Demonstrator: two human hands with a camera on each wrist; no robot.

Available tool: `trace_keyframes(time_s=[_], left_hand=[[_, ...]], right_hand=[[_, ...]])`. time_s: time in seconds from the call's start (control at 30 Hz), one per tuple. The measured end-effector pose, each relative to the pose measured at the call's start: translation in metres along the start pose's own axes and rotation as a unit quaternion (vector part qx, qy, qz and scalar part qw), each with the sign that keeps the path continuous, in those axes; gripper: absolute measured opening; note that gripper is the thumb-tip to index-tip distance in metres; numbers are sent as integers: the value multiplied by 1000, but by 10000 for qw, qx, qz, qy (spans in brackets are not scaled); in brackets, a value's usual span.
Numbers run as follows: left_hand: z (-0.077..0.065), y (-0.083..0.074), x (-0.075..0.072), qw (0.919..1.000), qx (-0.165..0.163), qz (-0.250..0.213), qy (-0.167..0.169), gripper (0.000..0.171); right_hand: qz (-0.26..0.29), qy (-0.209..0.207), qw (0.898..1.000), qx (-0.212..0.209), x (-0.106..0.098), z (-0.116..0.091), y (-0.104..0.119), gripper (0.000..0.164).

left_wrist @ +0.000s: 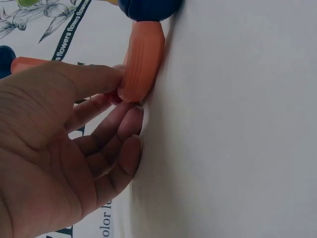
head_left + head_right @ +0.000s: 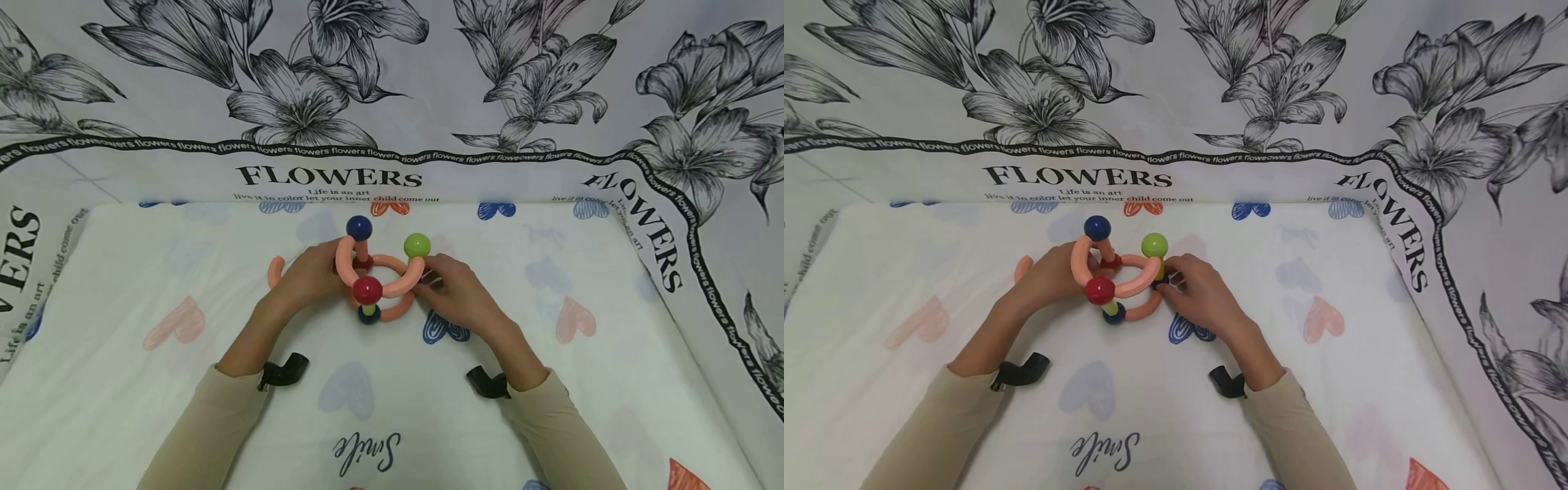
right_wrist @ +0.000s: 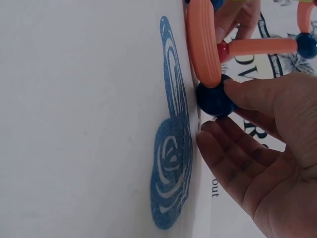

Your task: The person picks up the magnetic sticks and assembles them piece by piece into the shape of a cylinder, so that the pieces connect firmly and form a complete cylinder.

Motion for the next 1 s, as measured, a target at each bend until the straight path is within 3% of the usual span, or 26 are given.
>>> trace_keyframes(time_s=[0.13, 0.27, 0.4, 0.53, 0.7, 0.83, 1.0], left_hand=[[-2, 1, 0, 10000, 30, 11, -48, 28], [1, 0, -1, 9999, 133, 20, -65, 20], [4, -1, -3, 9998, 220, -30, -8, 11], [3, 2, -3, 9996, 136, -242, 15, 14], [2, 3, -3, 9992, 176, -363, 25, 20], [3, 2, -3, 9987, 403, -299, -46, 18], [2, 5, -1, 9983, 476, -337, -58, 15]], right_hand=[[-147, -18, 9999, 38, -3, 1, 3, 32], [-439, -112, 9981, 414, -10, 0, 6, 29], [-699, 92, 9956, 625, -14, -7, 13, 19], [-699, 599, 9952, 325, -10, -13, 23, 14], [-266, 995, 9947, 32, -5, -18, 37, 17], [-69, 917, 9956, -194, 4, -18, 46, 26], [-286, 588, 9975, -272, 24, -12, 54, 32]])
Point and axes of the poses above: each hand's wrist, its own z-axis towards the middle knuckle, its own x-axis out of the palm, y = z × x, the point moved 3 cm from there along z, towards the middle knuckle, and after that the axes turned 14 degrees about y, right-handed, at the moved point
